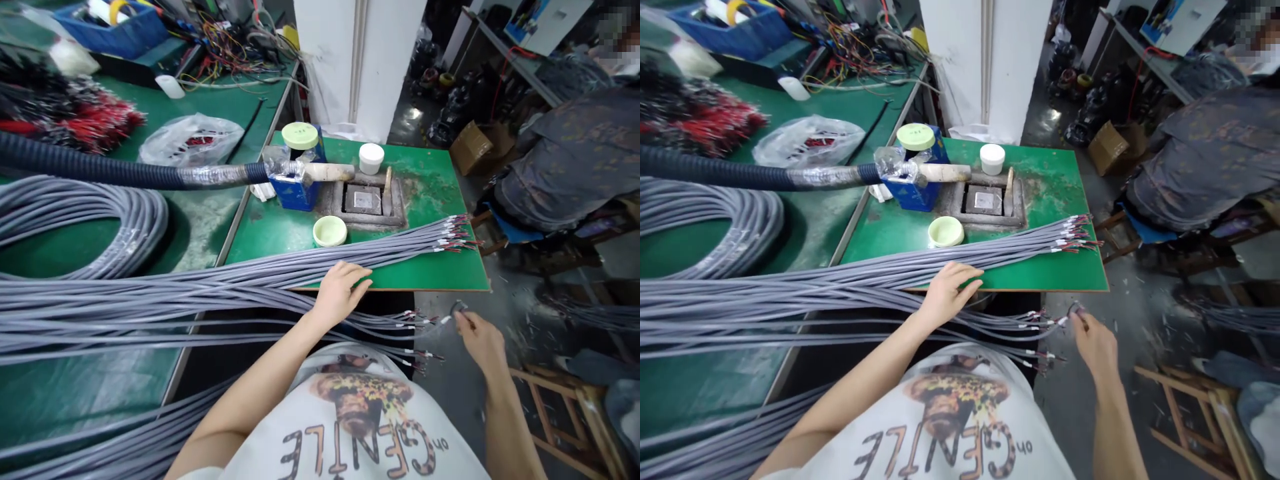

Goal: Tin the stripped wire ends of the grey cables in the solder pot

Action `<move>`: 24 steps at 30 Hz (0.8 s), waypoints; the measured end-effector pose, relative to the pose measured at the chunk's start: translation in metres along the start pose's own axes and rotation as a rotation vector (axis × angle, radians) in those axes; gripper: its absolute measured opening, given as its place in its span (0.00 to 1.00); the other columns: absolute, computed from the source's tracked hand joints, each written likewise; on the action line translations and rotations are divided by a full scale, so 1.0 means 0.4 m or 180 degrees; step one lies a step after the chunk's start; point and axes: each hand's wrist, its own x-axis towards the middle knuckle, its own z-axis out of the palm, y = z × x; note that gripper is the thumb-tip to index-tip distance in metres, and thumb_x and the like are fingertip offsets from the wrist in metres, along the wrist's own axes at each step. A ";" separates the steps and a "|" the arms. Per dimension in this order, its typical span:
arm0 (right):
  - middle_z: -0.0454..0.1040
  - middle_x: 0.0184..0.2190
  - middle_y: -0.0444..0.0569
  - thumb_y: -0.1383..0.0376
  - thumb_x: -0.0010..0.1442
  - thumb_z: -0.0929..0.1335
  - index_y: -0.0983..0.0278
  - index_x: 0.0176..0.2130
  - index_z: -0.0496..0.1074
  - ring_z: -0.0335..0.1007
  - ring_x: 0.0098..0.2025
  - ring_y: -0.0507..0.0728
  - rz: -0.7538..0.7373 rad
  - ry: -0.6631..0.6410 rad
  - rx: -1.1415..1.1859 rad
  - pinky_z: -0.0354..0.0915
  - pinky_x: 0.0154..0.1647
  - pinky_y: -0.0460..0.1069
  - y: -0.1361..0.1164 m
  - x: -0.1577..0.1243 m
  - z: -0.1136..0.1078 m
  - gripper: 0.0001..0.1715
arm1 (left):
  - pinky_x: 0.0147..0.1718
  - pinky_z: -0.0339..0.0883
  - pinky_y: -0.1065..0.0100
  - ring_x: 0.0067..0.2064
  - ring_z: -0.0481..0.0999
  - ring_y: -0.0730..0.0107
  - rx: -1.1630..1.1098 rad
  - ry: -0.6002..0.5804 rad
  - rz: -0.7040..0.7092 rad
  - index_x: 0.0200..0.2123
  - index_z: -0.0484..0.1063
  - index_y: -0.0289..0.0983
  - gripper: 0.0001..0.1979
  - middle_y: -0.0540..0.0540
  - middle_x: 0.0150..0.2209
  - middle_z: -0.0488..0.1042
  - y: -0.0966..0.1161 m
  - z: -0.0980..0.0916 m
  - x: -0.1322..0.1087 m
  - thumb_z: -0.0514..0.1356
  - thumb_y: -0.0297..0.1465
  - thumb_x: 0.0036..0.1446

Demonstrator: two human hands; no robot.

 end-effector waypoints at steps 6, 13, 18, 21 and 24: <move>0.79 0.33 0.52 0.52 0.61 0.63 0.63 0.41 0.75 0.76 0.32 0.57 -0.0166 -0.1023 0.0982 0.68 0.35 0.50 -0.002 -0.061 0.076 0.21 | 0.43 0.60 0.57 0.48 0.68 0.52 0.1523 -0.0634 0.0313 0.53 0.69 0.34 0.20 0.36 0.48 0.73 0.033 0.079 0.077 0.56 0.35 0.60; 0.74 0.25 0.44 0.45 0.47 0.72 0.66 0.42 0.70 0.72 0.22 0.51 -0.0389 -0.3102 0.3398 0.69 0.23 0.46 -0.244 -0.028 0.187 0.33 | 0.39 0.62 0.58 0.39 0.73 0.56 0.1050 -0.1113 0.0333 0.32 0.73 0.38 0.13 0.44 0.33 0.75 0.039 0.091 0.115 0.54 0.40 0.59; 0.75 0.31 0.44 0.51 0.39 0.78 0.64 0.43 0.68 0.73 0.24 0.51 -0.0412 -0.2284 0.4812 0.66 0.21 0.43 -0.310 0.064 0.145 0.36 | 0.47 0.70 0.58 0.48 0.75 0.56 -0.0858 -0.1807 -0.0344 0.28 0.71 0.43 0.14 0.50 0.48 0.76 0.008 0.062 0.135 0.56 0.46 0.55; 0.76 0.36 0.48 0.52 0.46 0.76 0.64 0.43 0.67 0.73 0.26 0.50 -0.0502 -0.1232 0.5329 0.65 0.21 0.43 -0.320 0.076 0.092 0.30 | 0.47 0.72 0.56 0.48 0.76 0.54 -0.0907 -0.1622 -0.0567 0.29 0.71 0.44 0.13 0.48 0.50 0.75 -0.013 0.069 0.128 0.57 0.46 0.54; 0.76 0.34 0.49 0.46 0.56 0.68 0.66 0.42 0.68 0.70 0.24 0.49 -0.0604 -0.0499 0.5115 0.63 0.21 0.44 -0.304 0.069 0.050 0.27 | 0.44 0.75 0.55 0.46 0.78 0.53 -0.0664 -0.1495 -0.0094 0.34 0.73 0.43 0.12 0.44 0.48 0.77 -0.041 0.089 0.126 0.57 0.44 0.54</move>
